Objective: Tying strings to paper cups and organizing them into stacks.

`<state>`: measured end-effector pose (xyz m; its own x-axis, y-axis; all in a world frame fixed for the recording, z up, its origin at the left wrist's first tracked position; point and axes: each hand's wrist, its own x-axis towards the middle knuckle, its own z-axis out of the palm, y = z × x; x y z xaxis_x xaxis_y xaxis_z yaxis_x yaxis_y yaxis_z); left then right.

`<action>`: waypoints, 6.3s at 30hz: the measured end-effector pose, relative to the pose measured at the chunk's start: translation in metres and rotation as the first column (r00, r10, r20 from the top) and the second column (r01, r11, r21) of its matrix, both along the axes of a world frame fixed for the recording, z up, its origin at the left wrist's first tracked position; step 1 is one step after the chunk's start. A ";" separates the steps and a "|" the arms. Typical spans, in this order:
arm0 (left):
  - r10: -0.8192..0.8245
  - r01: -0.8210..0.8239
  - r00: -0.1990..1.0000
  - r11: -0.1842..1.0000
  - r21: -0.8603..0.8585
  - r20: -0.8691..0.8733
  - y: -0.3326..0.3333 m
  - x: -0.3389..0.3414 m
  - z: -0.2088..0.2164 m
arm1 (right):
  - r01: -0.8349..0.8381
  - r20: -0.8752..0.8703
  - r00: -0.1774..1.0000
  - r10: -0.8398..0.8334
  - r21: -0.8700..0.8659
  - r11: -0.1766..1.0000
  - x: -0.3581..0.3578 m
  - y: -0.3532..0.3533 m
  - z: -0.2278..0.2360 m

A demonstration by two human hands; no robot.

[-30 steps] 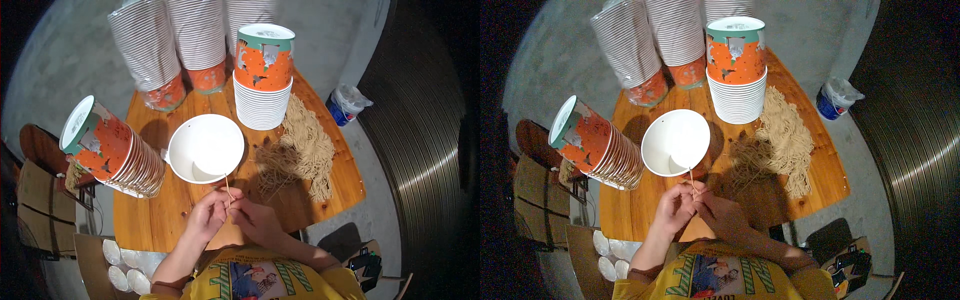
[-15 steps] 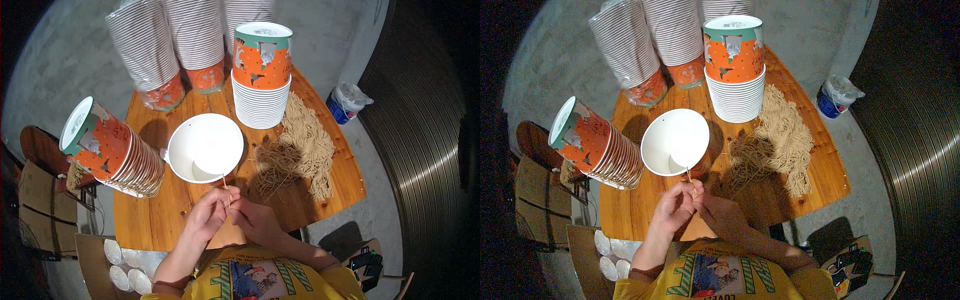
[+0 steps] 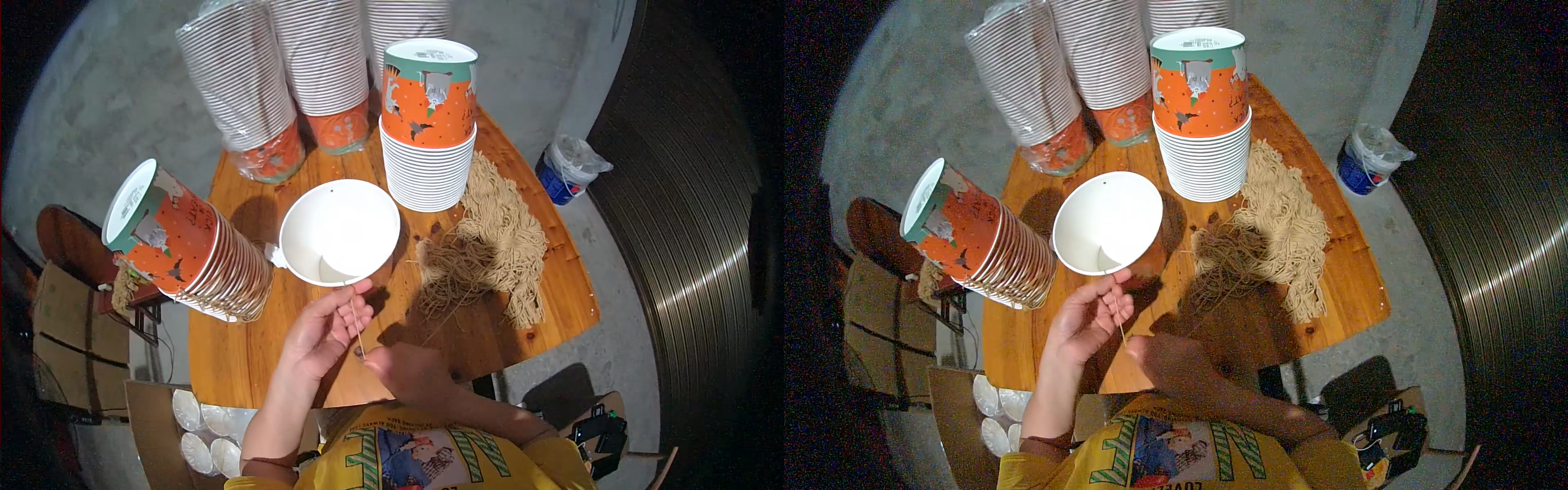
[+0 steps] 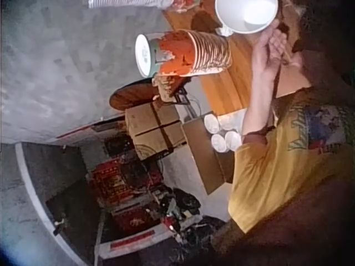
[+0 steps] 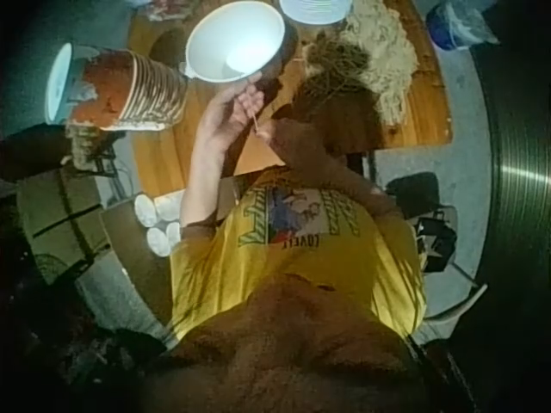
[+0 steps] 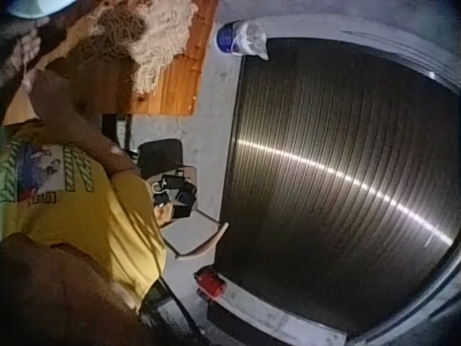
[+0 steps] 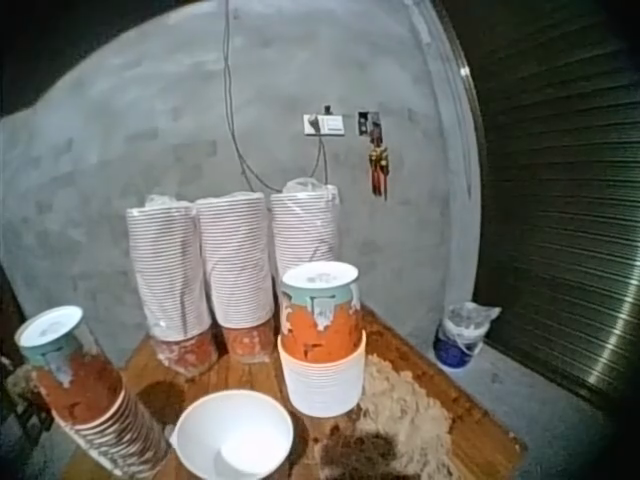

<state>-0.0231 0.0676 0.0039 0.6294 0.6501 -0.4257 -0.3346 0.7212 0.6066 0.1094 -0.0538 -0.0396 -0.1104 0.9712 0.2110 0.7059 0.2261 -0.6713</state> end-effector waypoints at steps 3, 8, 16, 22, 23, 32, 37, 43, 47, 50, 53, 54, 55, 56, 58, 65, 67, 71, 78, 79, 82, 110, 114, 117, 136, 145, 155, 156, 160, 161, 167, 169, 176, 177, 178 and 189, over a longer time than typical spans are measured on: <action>0.015 -0.015 1.000 1.000 -0.003 -0.008 0.003 -0.002 0.001 | -0.053 0.068 0.996 0.057 -0.052 0.997 -0.002 0.001 0.003; 0.004 0.012 0.993 0.992 0.128 -0.121 0.005 -0.011 0.007 | -0.057 -0.033 0.998 0.061 0.122 0.991 -0.007 0.004 0.001; 0.105 -0.091 0.991 0.982 0.165 -0.078 0.006 -0.020 0.001 | -0.338 -0.408 0.875 0.260 -0.130 0.932 0.019 0.003 0.066; 0.602 -0.088 0.763 0.457 0.885 -0.235 -0.045 -0.013 -0.022 | -0.371 -0.528 0.789 0.316 0.001 0.929 0.051 0.048 0.121; 0.701 0.268 0.705 -0.120 0.956 -0.110 -0.041 -0.011 -0.020 | -0.423 -0.502 0.779 0.375 0.019 0.906 0.053 0.058 0.134; 0.735 0.484 0.624 -0.096 0.870 -0.267 -0.017 0.031 0.016 | -0.501 -0.636 0.719 0.281 -0.193 0.844 0.038 0.087 0.195; 0.832 0.590 0.501 -0.127 0.797 -0.238 -0.004 0.003 0.026 | -0.409 -0.754 0.602 0.262 -0.010 0.913 0.064 0.088 0.177; 0.735 0.543 0.599 -0.080 0.836 -0.319 0.034 -0.041 0.025 | -0.356 -0.960 0.271 0.063 -0.039 0.934 0.088 0.102 0.125; 0.710 0.595 0.629 -0.177 0.784 -0.317 0.049 -0.049 0.029 | -0.406 -0.956 -0.268 -0.120 -0.001 0.914 0.086 0.109 0.086; 0.800 0.551 0.593 -0.320 0.770 -0.092 0.034 -0.035 0.037 | -0.421 -0.883 -0.429 -0.191 0.008 0.907 0.080 0.103 0.070; 0.658 0.274 0.746 -0.168 0.947 -0.099 -0.007 -0.006 0.038 | -0.395 -0.807 -0.536 -0.247 -0.018 0.919 0.067 0.101 0.063; 0.535 0.224 0.812 0.082 0.971 -0.233 -0.024 0.003 0.038 | -0.433 -0.793 -0.561 -0.238 0.037 0.901 0.059 0.099 0.068; 0.400 0.187 0.872 0.258 0.948 -0.281 -0.036 0.012 0.039 | -0.463 -0.780 -0.585 -0.224 0.094 0.881 0.055 0.097 0.072; 0.286 0.105 0.931 0.386 0.917 -0.227 -0.043 0.021 0.034 | -0.505 -0.825 -0.526 -0.206 0.108 0.856 0.054 0.099 0.075; 0.197 0.080 0.949 0.605 0.792 -0.246 -0.053 0.032 0.044 | -0.464 -0.835 -0.512 -0.202 0.071 0.883 0.048 0.089 0.089; 0.050 0.178 0.949 0.729 0.660 -0.312 -0.051 0.026 0.029 | -0.359 -0.867 -0.445 -0.226 -0.059 0.932 0.067 0.088 0.063; 0.050 0.161 0.955 0.744 0.649 -0.294 -0.054 0.024 0.027 | -0.332 -0.889 -0.401 -0.221 -0.084 0.940 0.070 0.087 0.059; 0.109 0.190 0.924 0.702 0.686 -0.368 -0.055 0.019 0.034 | -0.029 -0.972 -0.135 -0.191 -0.189 0.982 0.079 0.084 0.047; 0.170 0.424 0.769 0.584 0.692 -0.616 -0.045 0.019 0.060 | 0.370 -0.335 0.909 -0.249 0.368 0.853 0.081 0.068 0.024; 0.209 0.465 0.759 0.488 0.739 -0.616 -0.040 0.019 0.058 | 0.288 -0.435 0.894 -0.108 0.372 0.882 0.076 0.063 0.031; 0.226 0.526 0.742 0.387 0.757 -0.632 -0.033 0.027 0.064 | -0.180 -0.790 0.613 -0.018 -0.161 0.970 0.067 0.033 0.065; 0.315 0.517 0.717 0.359 0.777 -0.622 -0.017 0.018 0.058 | 0.389 -0.543 0.825 -0.155 0.348 0.853 0.038 0.041 0.006; 0.322 0.523 0.714 0.344 0.780 -0.622 -0.017 0.021 0.058 | 0.401 -0.531 0.834 -0.145 0.404 0.823 0.038 0.045 0.005; 0.310 0.551 0.701 0.337 0.763 -0.643 -0.013 0.021 0.060 | 0.405 -0.536 0.833 -0.140 0.418 0.813 0.035 0.049 0.005; 0.460 0.746 0.664 -0.348 0.568 -0.590 -0.021 0.034 0.074 | 0.290 -0.651 0.751 -0.107 0.180 0.940 0.040 0.022 0.020; 0.414 0.739 0.672 -0.321 0.592 -0.614 -0.019 0.029 0.071 | 0.198 -0.631 0.774 -0.052 0.163 0.967 0.046 0.021 0.026; 0.311 0.727 0.681 -0.187 0.660 -0.663 -0.014 0.024 0.069 | 0.128 -0.684 0.728 -0.046 0.069 0.989 0.044 0.023 0.022; 0.311 0.727 0.682 -0.187 0.660 -0.662 -0.013 0.024 0.067 | 0.149 -0.694 0.715 -0.078 0.042 0.988 0.043 0.023 0.021; 0.333 0.628 0.730 0.019 0.778 -0.597 -0.008 0.022 0.056 | 0.263 -0.719 0.677 -0.157 0.036 0.964 0.039 0.030 0.014; 0.312 0.601 0.726 0.145 0.786 -0.612 -0.007 0.021 0.054 | 0.263 -0.719 0.677 -0.158 0.036 0.964 0.038 0.032 0.013; 0.262 0.655 0.678 0.209 0.726 -0.687 -0.004 0.020 0.052 | 0.326 -0.638 0.760 -0.126 0.206 0.923 0.035 0.044 0.009; 0.258 0.654 0.668 0.243 0.716 -0.698 -0.004 0.019 0.052 | 0.335 -0.631 0.767 -0.116 0.240 0.911 0.033 0.046 0.010; 0.213 0.688 0.653 0.232 0.687 -0.726 0.003 0.020 0.053 | 0.376 -0.601 0.780 -0.176 0.225 0.899 0.029 0.054 0.011; 0.222 0.715 0.637 0.185 0.674 -0.738 0.004 0.020 0.053 | 0.382 -0.602 0.778 -0.181 0.225 0.896 0.029 0.055 0.011; 0.224 0.713 0.639 0.187 0.676 -0.736 0.005 0.020 0.054 | 0.388 -0.603 0.776 -0.185 0.225 0.894 0.028 0.056 0.010; 0.135 0.784 0.589 0.144 0.603 -0.797 0.027 0.022 0.047 | 0.330 -0.523 0.826 -0.210 0.147 0.932 0.026 0.057 0.019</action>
